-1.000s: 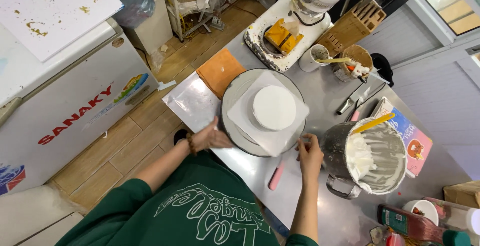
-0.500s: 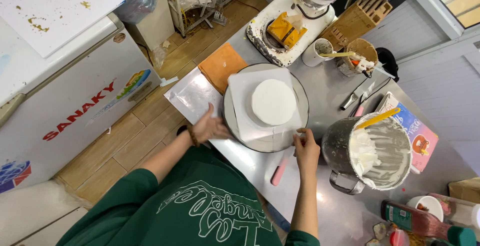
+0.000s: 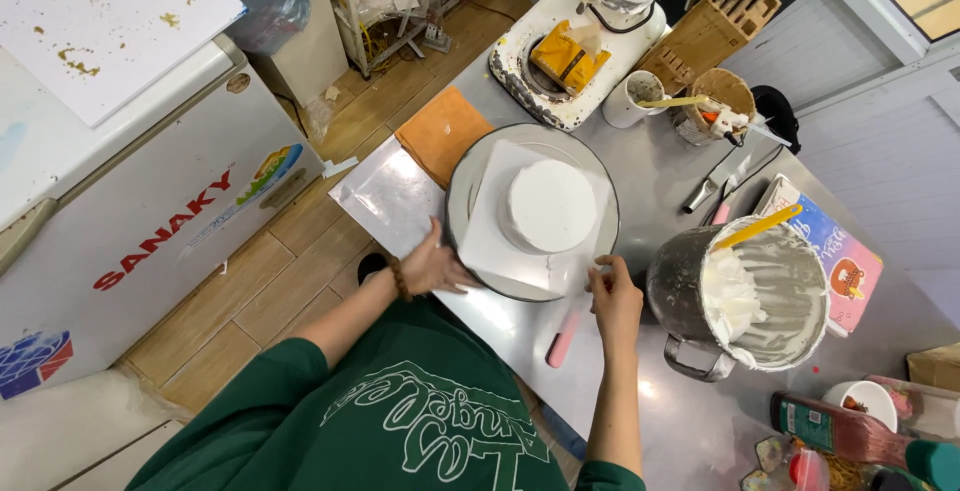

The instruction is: The person assembles a layer cake on a turntable, placing a chocolate cake layer onto a frosted base and spreading white frosting over the top and sides with a spatula. They then retrieve a piping bag, fill it with green frosting, and hold it over the work table.

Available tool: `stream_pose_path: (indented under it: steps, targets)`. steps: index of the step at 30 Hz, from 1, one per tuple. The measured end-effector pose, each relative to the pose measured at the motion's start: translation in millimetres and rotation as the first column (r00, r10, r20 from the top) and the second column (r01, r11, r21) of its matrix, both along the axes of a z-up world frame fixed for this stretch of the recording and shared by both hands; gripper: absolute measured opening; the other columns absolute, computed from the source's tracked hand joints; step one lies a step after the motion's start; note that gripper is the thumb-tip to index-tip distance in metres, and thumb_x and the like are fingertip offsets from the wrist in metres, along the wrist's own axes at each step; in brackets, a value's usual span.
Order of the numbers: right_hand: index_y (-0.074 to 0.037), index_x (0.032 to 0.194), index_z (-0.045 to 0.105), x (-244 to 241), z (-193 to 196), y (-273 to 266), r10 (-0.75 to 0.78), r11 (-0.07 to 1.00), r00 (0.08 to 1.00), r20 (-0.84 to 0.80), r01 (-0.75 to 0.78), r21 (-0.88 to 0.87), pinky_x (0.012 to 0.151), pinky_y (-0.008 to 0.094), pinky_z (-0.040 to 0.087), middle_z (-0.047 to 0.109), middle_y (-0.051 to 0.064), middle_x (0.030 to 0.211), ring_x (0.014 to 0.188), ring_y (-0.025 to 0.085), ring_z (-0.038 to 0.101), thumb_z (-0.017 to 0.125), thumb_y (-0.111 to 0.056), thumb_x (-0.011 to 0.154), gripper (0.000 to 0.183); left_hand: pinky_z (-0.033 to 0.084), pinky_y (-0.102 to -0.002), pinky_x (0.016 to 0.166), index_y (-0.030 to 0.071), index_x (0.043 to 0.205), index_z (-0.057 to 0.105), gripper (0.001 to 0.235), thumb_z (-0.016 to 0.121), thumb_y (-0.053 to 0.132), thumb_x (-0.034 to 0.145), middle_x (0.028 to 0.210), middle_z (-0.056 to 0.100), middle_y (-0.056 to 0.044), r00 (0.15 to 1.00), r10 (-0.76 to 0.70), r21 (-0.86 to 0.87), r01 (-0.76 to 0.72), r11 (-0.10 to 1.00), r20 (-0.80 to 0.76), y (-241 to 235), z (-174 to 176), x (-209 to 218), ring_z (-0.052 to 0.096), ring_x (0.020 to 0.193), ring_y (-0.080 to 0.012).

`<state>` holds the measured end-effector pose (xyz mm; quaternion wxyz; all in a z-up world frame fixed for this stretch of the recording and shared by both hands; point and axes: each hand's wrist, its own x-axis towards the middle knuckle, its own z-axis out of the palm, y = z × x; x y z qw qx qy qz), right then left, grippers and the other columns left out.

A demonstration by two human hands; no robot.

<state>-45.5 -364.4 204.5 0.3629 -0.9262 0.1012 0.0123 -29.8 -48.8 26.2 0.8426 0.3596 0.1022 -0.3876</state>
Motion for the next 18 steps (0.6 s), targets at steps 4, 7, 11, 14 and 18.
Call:
stream_pose_path:
  steps: [4, 7, 11, 14, 18]
  targets:
    - [-0.008, 0.114, 0.064, 2, -1, 0, 0.005, 1.000, 1.000, 0.006, -0.004, -0.020, 0.048, 0.031, 0.046, 0.070, 0.008, 0.069, 0.048, 0.014, 0.058, 0.066, -0.020, 0.098, 0.020, 0.045, -0.050, 0.107, 0.010, 0.162, 0.019, 0.129, 0.004, 0.099, 0.070, 0.157, 0.042, -0.025, 0.970, -0.241, -0.155, 0.238, 0.959, -0.002, 1, -7, 6, 0.051, 0.141, -0.0360]
    - [-0.007, 0.114, 0.064, 5, 0, 1, 0.014, 1.000, 1.000, 0.015, -0.014, -0.023, 0.049, 0.031, 0.046, 0.070, 0.008, 0.069, 0.048, 0.015, 0.058, 0.067, -0.021, 0.097, 0.021, 0.035, -0.058, 0.115, 0.014, 0.165, 0.011, 0.128, 0.010, 0.098, 0.068, 0.162, 0.030, -0.017, 0.995, 0.070, 0.090, -0.076, 0.993, 0.066, 18, -42, 26, 0.042, 0.142, -0.0310]
    - [-0.007, 0.114, 0.064, 7, 3, 4, 0.015, 1.000, 1.000, 0.016, -0.015, -0.001, 0.049, 0.032, 0.047, 0.070, 0.009, 0.069, 0.049, 0.015, 0.059, 0.067, -0.020, 0.097, 0.022, 0.031, -0.062, 0.116, -0.007, 0.167, 0.020, 0.136, 0.002, 0.101, 0.086, 0.146, 0.040, -0.035, 0.973, 0.201, -0.725, -0.054, 0.687, 0.117, 21, -44, 20, 0.046, 0.131, -0.0487]
    - [-0.007, 0.114, 0.064, 10, 4, 6, 0.023, 1.000, 1.000, 0.020, -0.023, -0.001, 0.050, 0.032, 0.047, 0.070, 0.008, 0.068, 0.049, 0.016, 0.059, 0.067, -0.020, 0.096, 0.022, 0.030, -0.066, 0.111, 0.005, 0.160, 0.026, 0.138, 0.005, 0.103, 0.065, 0.154, 0.032, -0.027, 0.996, 0.040, -0.241, -0.060, 0.969, -0.084, 10, -1, 1, 0.041, 0.134, -0.0438]
    - [-0.007, 0.114, 0.065, 10, 3, 8, 0.044, 0.999, 0.999, 0.024, -0.044, -0.027, 0.050, 0.033, 0.047, 0.069, 0.009, 0.067, 0.048, 0.017, 0.059, 0.066, -0.019, 0.096, 0.021, 0.025, -0.057, 0.121, 0.014, 0.163, 0.019, 0.136, 0.011, 0.105, 0.062, 0.167, 0.025, -0.016, 0.995, -0.027, -0.245, 0.003, 0.969, -0.093, 13, -42, 8, 0.030, 0.150, -0.0364]
